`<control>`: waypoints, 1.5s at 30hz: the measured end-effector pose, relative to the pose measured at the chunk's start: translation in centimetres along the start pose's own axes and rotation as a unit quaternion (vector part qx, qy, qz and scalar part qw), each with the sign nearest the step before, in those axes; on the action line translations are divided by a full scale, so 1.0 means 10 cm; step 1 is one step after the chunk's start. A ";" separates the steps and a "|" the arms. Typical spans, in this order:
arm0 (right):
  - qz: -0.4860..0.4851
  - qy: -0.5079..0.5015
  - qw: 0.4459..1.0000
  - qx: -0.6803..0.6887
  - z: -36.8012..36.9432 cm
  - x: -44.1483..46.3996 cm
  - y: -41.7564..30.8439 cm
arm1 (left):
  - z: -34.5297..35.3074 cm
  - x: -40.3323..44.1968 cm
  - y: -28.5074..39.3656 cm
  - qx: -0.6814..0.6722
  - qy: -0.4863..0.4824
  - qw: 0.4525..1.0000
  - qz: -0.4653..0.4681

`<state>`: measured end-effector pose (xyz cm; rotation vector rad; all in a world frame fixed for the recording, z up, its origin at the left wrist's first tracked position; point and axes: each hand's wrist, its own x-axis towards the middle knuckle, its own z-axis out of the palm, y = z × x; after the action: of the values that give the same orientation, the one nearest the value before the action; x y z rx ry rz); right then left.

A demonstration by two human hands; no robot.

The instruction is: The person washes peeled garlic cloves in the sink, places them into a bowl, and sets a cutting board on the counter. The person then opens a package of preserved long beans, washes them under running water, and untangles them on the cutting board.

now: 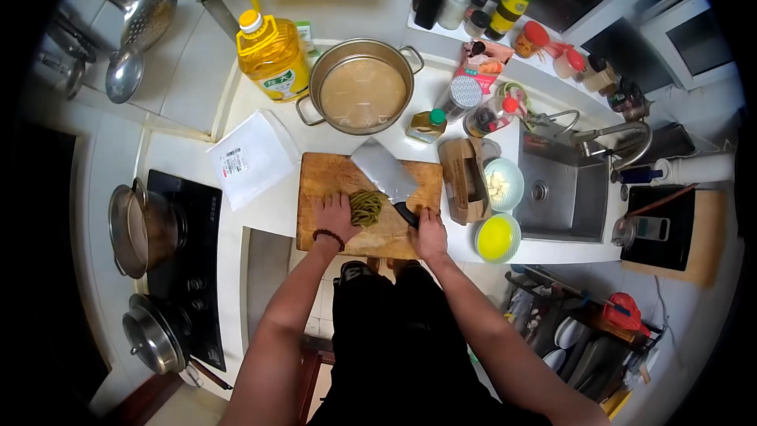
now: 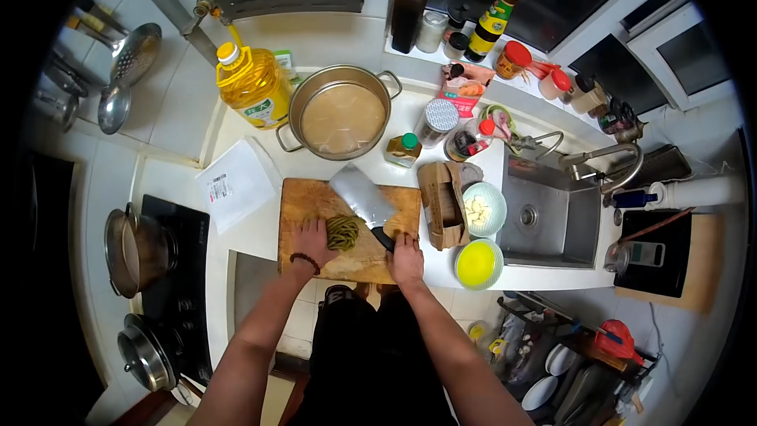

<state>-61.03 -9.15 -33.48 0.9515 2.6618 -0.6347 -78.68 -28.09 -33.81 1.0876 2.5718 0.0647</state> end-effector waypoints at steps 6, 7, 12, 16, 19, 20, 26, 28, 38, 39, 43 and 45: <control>-0.003 -0.050 0.996 0.072 -0.22 0.03 -0.05 | 0.13 0.07 0.05 -0.108 0.012 0.994 0.002; -0.008 -0.034 0.998 0.049 -0.27 0.01 -0.08 | 0.10 0.08 0.03 -0.144 0.036 0.989 0.011; -0.057 0.069 0.993 0.080 -0.47 -0.05 -0.16 | -0.04 0.00 -0.08 -0.385 0.027 0.916 -0.114; -0.069 0.034 0.975 0.209 -0.71 -0.08 -0.28 | -0.07 -0.13 -0.22 -0.551 0.033 0.822 -0.142; -0.052 -0.032 0.951 0.303 -0.74 -0.05 -0.31 | -0.01 -0.21 -0.25 -0.770 0.040 0.623 -0.131; -0.040 -0.054 0.926 0.371 -0.72 -0.04 -0.32 | 0.01 -0.23 -0.25 -0.769 0.040 0.624 -0.131; -0.117 -0.046 0.834 0.537 -0.99 -0.21 -0.65 | -0.39 -0.27 0.30 -0.875 -0.061 0.479 -0.032; -0.120 -0.051 0.815 0.564 -1.04 -0.25 -0.64 | -0.42 -0.20 0.50 -0.875 -0.098 0.473 0.015; 0.081 0.009 0.980 0.179 -0.34 -0.17 -0.14 | -0.04 -0.19 0.32 -0.809 -0.070 0.572 -0.116; 0.055 0.065 0.981 0.176 -0.15 -0.16 -0.08 | 0.14 -0.22 0.31 -0.810 -0.045 0.568 -0.138; -0.064 0.094 0.989 0.096 -0.21 -0.18 -0.24 | 0.56 -0.26 0.42 -0.764 0.029 0.615 -0.192; -0.025 -0.001 0.998 0.049 -0.20 -0.05 -0.35 | 0.67 -0.25 0.46 -0.726 0.061 0.652 -0.210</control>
<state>-63.03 -10.88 -30.39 0.9110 2.6809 -0.7842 -71.69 -27.26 -38.53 -0.1755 1.7314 1.7195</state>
